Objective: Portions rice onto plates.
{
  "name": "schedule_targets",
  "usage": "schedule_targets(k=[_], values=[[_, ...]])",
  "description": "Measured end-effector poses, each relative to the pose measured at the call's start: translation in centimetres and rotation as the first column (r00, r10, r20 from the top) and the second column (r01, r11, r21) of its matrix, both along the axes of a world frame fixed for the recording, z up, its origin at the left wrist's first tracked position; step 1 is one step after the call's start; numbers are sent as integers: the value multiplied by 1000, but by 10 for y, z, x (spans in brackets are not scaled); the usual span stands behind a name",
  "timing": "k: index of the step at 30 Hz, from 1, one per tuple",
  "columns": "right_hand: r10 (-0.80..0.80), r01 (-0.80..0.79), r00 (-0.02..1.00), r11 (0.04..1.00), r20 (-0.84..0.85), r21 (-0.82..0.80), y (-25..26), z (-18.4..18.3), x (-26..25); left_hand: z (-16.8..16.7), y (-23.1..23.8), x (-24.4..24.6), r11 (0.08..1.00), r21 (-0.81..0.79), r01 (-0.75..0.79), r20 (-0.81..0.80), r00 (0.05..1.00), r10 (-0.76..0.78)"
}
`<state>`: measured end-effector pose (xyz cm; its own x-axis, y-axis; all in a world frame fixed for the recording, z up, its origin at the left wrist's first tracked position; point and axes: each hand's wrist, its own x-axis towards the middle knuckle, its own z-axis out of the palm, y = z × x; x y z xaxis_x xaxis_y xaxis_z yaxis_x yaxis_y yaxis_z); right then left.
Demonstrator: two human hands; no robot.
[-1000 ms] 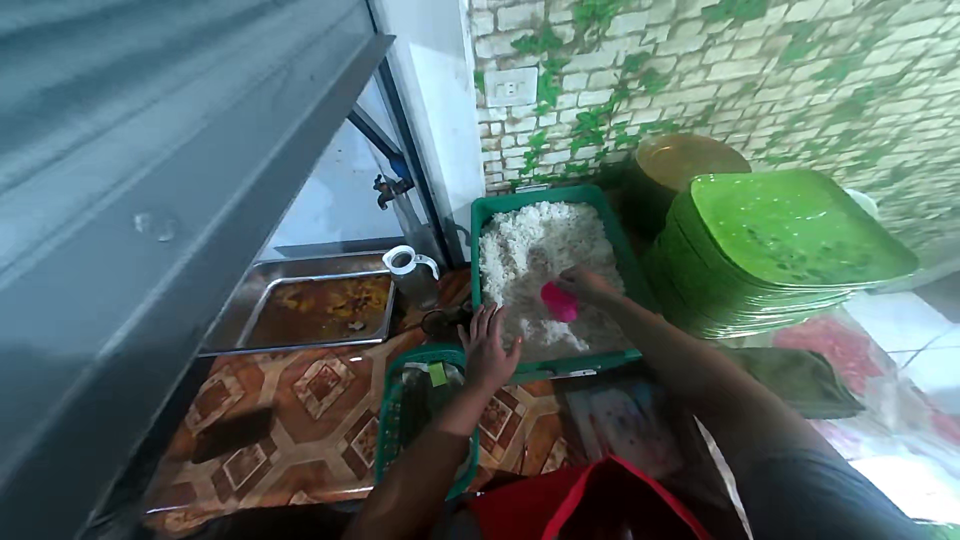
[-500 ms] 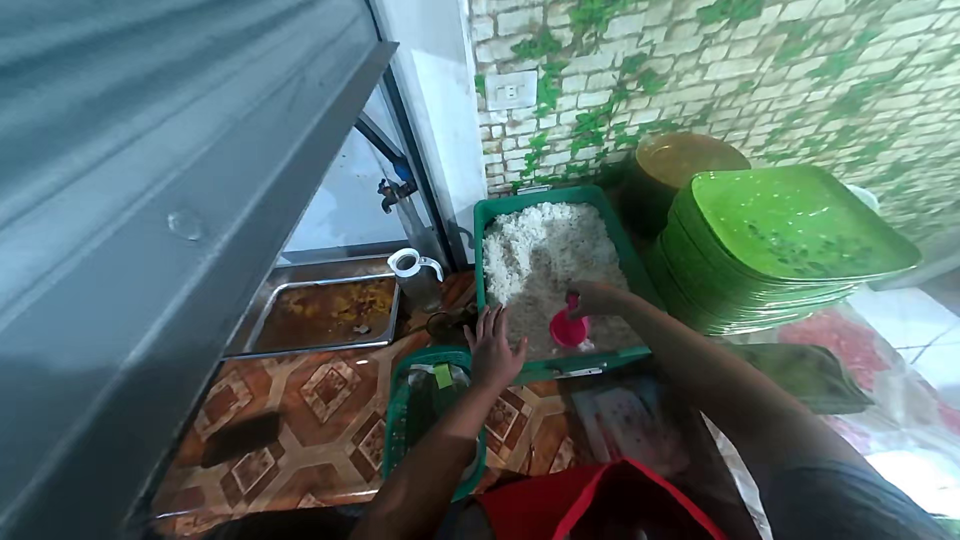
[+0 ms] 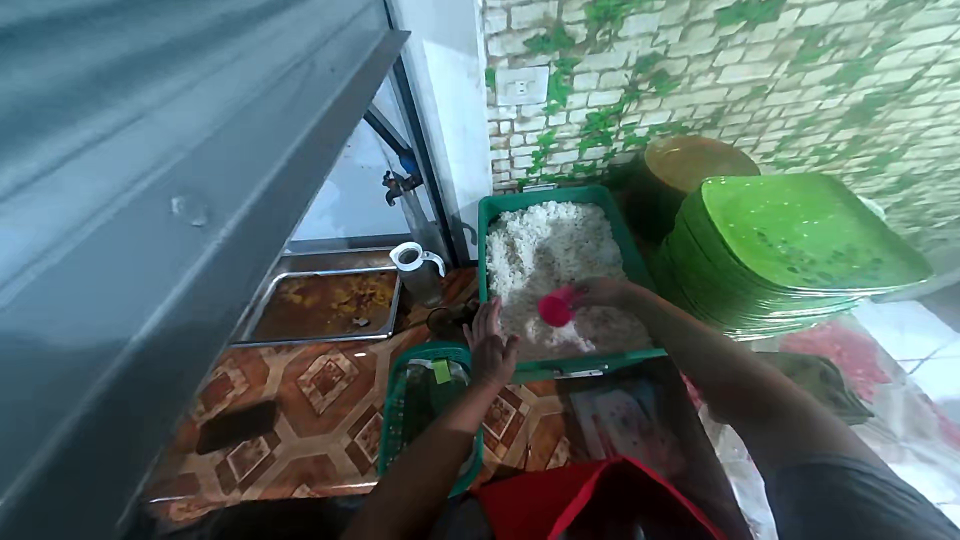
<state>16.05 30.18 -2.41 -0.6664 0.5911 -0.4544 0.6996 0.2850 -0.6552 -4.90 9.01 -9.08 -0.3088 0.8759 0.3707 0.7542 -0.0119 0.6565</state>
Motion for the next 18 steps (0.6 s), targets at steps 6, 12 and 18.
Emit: schedule_targets(k=[6,12,18], values=[[27,1,998,875,-51,484,-6,-21,-72,-5,1,-1,999,45,-30,-5,1000,31],[354,-397,918,814,181,424,-63,-20,-109,-10,-1,0,996,82,-42,31,999,39],[585,-613,789,731,188,300,-77,-16,-111,-6,1,-1,996,75,-53,92,995,46]])
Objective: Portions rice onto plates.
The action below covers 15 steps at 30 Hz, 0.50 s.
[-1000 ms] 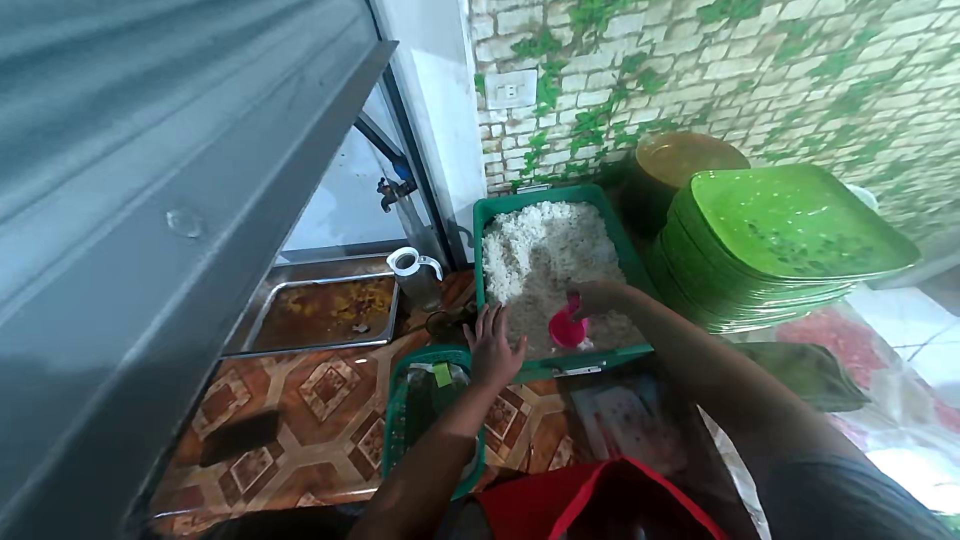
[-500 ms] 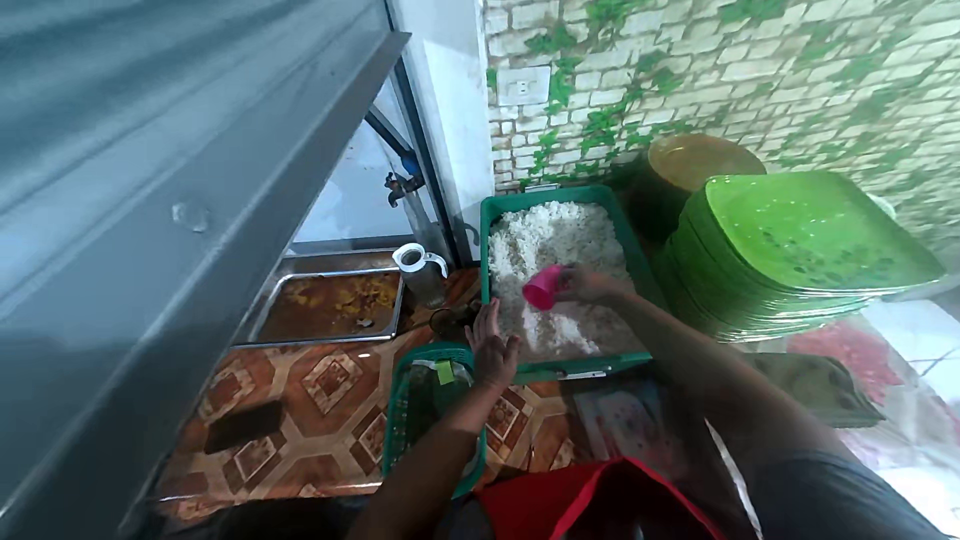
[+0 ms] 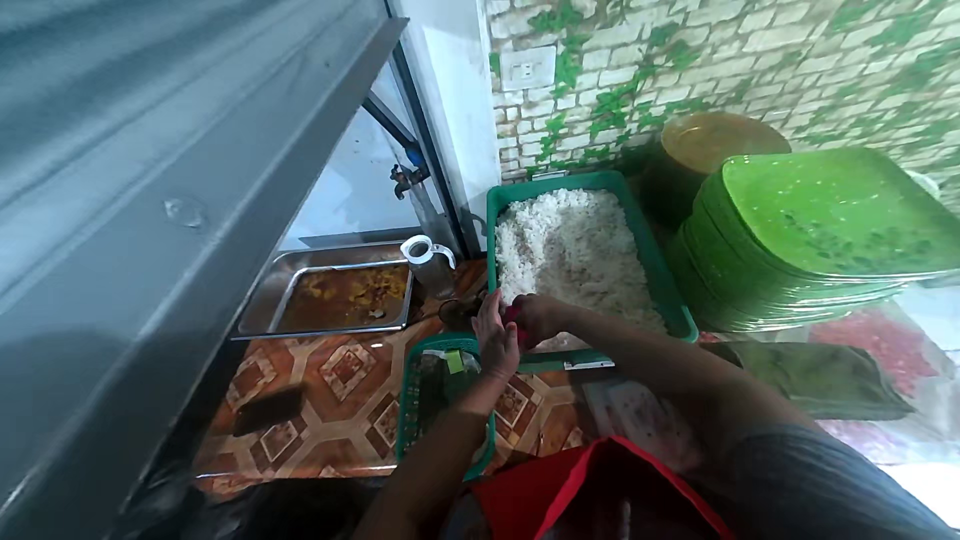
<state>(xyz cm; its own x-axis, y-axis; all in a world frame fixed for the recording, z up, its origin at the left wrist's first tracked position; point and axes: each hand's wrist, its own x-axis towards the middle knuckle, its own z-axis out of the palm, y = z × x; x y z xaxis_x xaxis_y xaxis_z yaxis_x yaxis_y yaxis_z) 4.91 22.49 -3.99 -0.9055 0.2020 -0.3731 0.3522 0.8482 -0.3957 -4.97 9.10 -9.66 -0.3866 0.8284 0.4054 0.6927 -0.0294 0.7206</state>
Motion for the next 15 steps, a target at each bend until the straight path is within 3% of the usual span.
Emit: schedule_targets(k=[7,11,13,15], values=[[2,6,999,985,48,-171,-12,32,7,0,-1,-1,999,-22,27,43,999,-27],[-47,32,998,956,-43,-291,-6,31,27,-4,1,-2,999,-1,48,-3,999,-48],[-142,123,990,928,-27,-353,3,34,36,-3,1,-2,998,-6,59,-6,998,-59],[-326,300,945,837,24,-458,17,31,49,-1,1,-3,998,-9,56,-4,998,-56]])
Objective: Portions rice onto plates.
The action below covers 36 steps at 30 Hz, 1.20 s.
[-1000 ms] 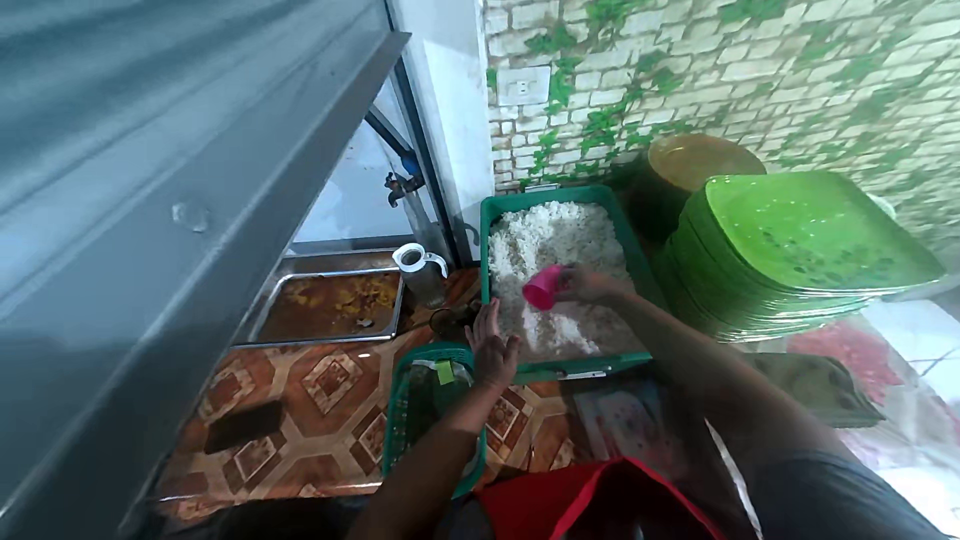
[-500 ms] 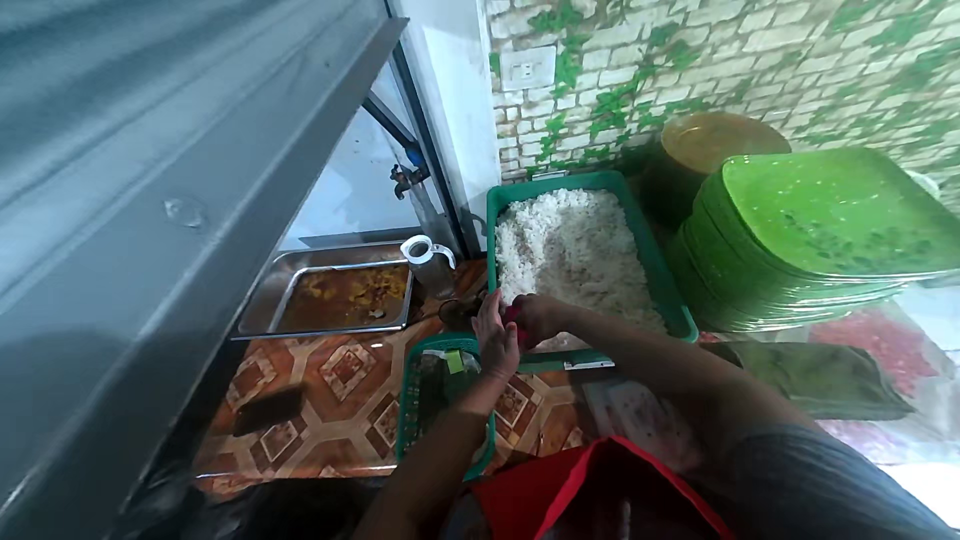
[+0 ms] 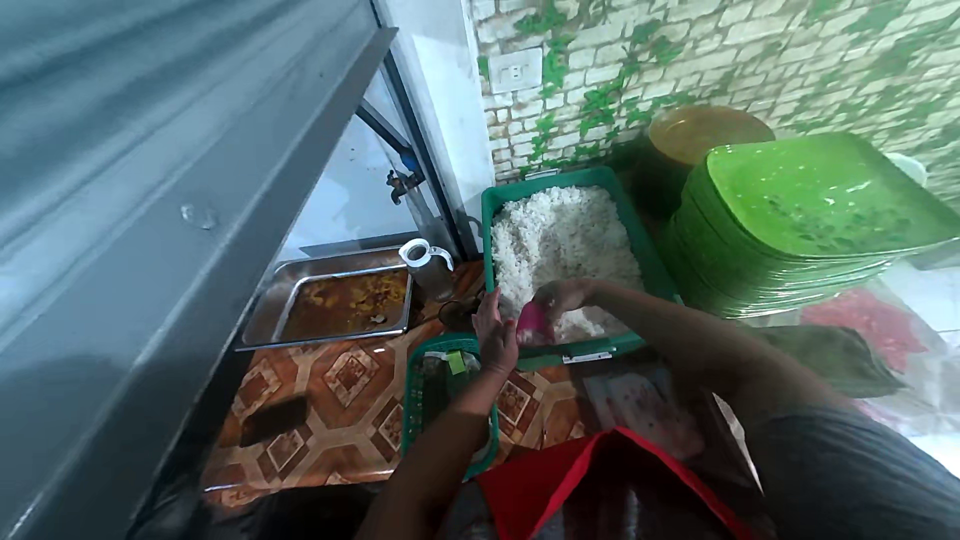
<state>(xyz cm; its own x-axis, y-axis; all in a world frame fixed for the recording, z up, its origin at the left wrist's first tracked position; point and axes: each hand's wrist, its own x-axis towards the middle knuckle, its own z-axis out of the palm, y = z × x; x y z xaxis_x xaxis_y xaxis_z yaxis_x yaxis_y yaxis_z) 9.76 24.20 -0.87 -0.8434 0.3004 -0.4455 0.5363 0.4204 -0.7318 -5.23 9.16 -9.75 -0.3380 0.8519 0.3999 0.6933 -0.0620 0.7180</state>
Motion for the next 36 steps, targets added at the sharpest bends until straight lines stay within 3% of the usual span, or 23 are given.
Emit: schedule_targets(k=[2,5,10,14,18,20,22,24,26,29,32,36], values=[[-204,208,978,966,40,-152,20,-10,17,2,1,1,1000,11,-9,-5,1000,9],[-486,466,873,808,40,-361,35,-22,44,2,4,1,999,49,-7,-16,1000,8],[-720,486,687,558,-101,-673,45,-34,75,2,4,1,999,51,-15,-46,999,17],[-879,503,427,427,-213,-752,31,27,104,7,2,5,999,13,-40,-87,995,41],[-955,502,156,298,-254,-812,36,100,151,13,-2,7,998,-54,-28,-28,999,26],[-945,602,55,288,-322,-745,46,131,184,13,-1,7,998,-56,-27,-27,999,25],[-907,753,25,294,-421,-588,56,155,220,11,0,5,998,-53,-23,-41,999,21],[-873,913,59,244,-485,-327,69,171,252,8,1,4,999,-40,-30,-63,998,28],[-833,978,204,199,-514,64,83,176,273,5,2,3,999,-24,-33,-83,996,31],[-725,784,508,165,-465,598,101,160,291,3,2,2,999,-14,-45,-117,992,43],[-615,542,712,174,-339,822,117,137,300,3,3,2,998,-24,-60,-126,990,57],[-559,411,792,193,-245,891,116,128,301,5,2,2,997,-28,-68,-146,987,64]])
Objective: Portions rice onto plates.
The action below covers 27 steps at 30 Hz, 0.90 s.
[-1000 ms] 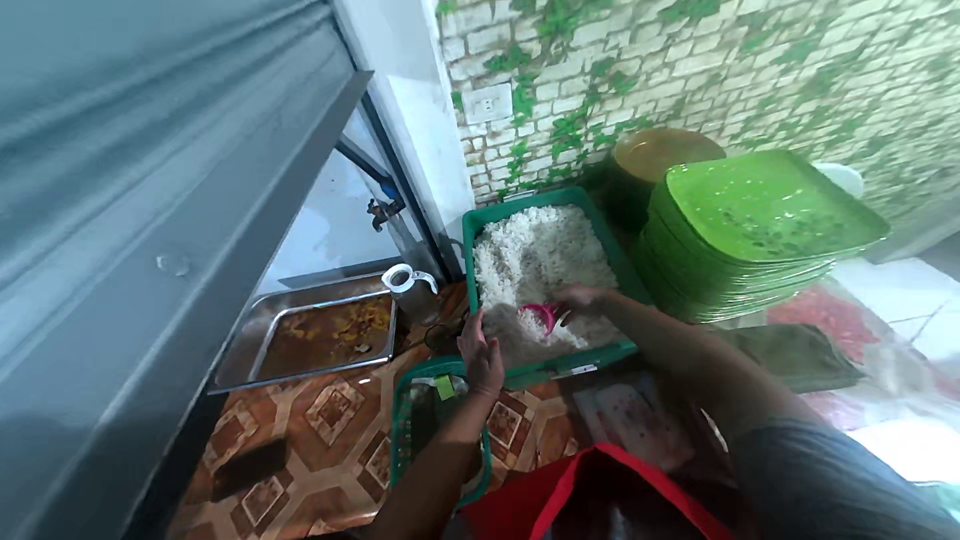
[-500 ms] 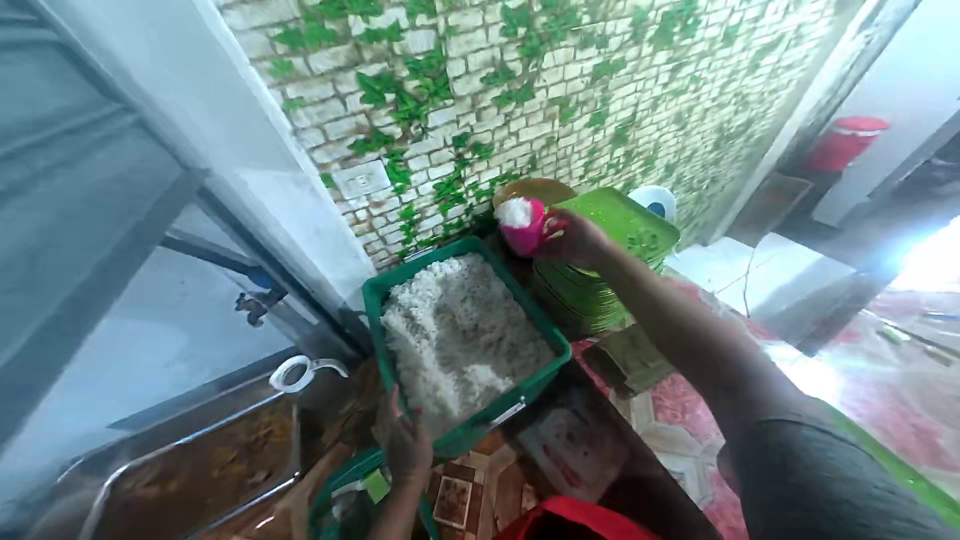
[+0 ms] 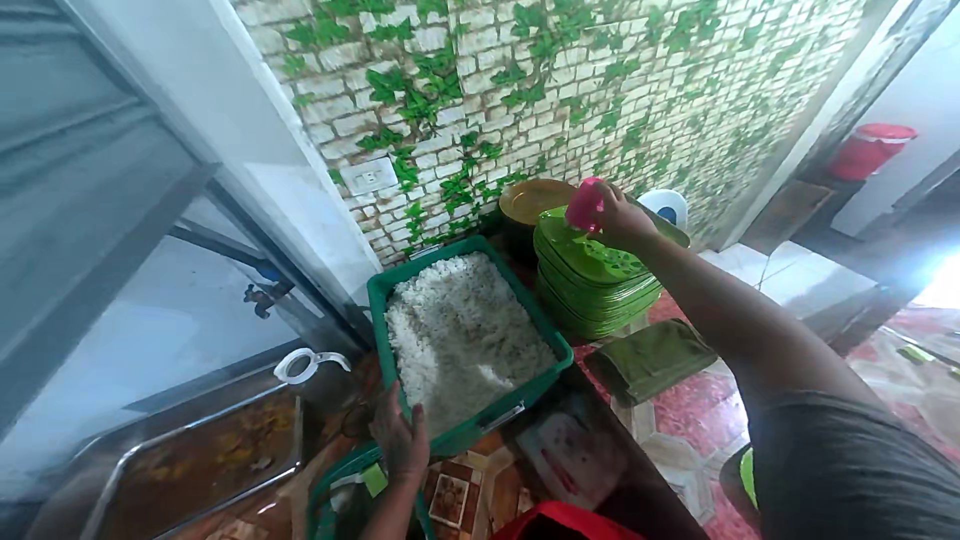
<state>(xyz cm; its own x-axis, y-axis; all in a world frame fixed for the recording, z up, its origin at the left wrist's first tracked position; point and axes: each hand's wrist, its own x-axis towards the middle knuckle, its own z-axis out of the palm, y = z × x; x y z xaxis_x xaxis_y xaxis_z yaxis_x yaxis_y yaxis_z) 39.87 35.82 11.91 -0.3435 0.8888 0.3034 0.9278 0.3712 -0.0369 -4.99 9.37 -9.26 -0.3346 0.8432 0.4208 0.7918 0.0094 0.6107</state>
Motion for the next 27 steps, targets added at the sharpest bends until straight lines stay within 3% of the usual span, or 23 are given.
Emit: schedule_targets(k=[6,15,18,21,23,26,27], values=[[67,-70,997,993,40,93,-19,2,9,-1,0,1,1000,3,-13,9,1000,13],[98,-105,994,982,55,156,-88,-4,31,1,2,1,999,-45,-29,-4,1000,28],[30,-11,991,989,-129,146,-81,-5,34,6,0,2,997,-80,-13,-3,1000,13],[-129,186,882,979,-454,84,-64,19,33,9,0,1,995,-95,-5,-2,1000,5],[-256,258,766,963,-589,-82,-56,43,31,6,1,1,997,-80,-4,-14,1000,3],[-398,145,566,910,-722,-388,-45,59,27,5,0,1,998,-64,6,-4,1000,-6],[-433,103,540,885,-721,-454,-41,58,25,4,0,1,998,-56,8,0,1000,-8]])
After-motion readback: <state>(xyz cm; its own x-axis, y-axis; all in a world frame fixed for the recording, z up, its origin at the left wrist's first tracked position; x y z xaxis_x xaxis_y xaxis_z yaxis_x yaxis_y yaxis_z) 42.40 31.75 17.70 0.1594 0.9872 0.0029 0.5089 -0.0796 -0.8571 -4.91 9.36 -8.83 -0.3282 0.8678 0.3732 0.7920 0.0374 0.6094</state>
